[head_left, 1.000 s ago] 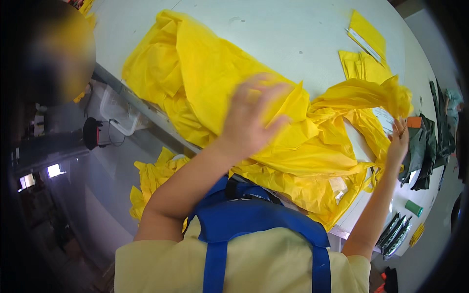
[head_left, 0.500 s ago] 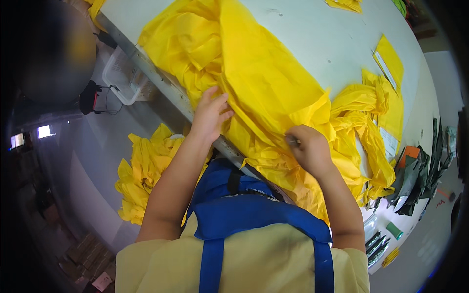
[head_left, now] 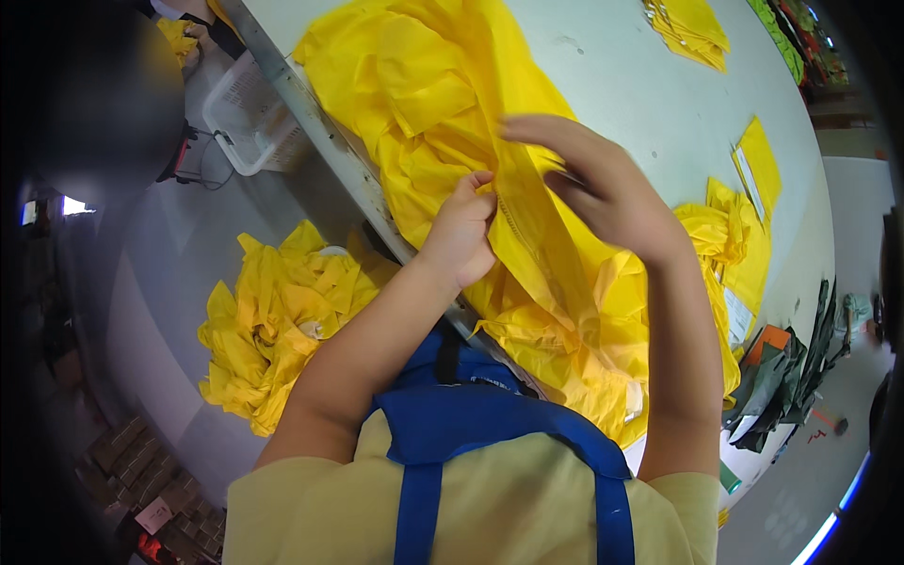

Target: The person folds a yellow raincoat on a white table. They smooth the fabric, fold the sleeves and body, and use a small tool to trim loose threads. The person then folds the raincoat into a compact rectangle.

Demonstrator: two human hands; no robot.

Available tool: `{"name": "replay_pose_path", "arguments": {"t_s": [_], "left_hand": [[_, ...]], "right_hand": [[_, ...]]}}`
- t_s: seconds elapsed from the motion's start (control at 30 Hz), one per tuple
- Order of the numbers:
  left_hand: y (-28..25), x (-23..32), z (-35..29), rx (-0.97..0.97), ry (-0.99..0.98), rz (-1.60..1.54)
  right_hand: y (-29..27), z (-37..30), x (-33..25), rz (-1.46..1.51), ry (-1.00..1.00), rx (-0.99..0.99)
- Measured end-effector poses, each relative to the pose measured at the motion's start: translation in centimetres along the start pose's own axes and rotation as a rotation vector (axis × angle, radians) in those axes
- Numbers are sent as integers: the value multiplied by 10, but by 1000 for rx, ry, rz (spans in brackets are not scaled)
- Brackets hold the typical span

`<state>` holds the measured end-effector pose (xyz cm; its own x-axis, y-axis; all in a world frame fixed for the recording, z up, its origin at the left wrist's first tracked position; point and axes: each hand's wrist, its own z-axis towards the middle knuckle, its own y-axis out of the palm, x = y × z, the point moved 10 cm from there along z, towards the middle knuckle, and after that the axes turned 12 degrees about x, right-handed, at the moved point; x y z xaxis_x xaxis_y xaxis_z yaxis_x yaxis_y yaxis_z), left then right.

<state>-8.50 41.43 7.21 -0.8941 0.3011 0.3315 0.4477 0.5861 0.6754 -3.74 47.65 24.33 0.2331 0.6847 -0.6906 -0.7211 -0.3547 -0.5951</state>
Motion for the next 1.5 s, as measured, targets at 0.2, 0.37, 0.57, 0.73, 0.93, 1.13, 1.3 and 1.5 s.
{"name": "replay_pose_path", "arguments": {"t_s": [0.2,0.37,0.57,0.73,0.93,1.13,1.3,1.5], "left_hand": [[1,32,-4,8,324,432],[12,49,-14,32,638,791],[40,37,-21,-81,546,706],[-1,107,-7,260,1010,956],[-67,155,51,372,584,736],[-11,159,-1,184,584,571],[8,156,-26,76,504,439],[14,152,-30,-1,487,397]], "right_hand": [[63,27,74,-382,64,-563],[42,24,70,53,255,-326],[27,-3,65,247,472,-328],[11,-27,89,32,468,-377],[-17,-28,99,-147,575,-69],[-1,29,55,-68,253,107],[34,42,1,-286,-215,56],[43,43,-9,-236,-243,52]]}}
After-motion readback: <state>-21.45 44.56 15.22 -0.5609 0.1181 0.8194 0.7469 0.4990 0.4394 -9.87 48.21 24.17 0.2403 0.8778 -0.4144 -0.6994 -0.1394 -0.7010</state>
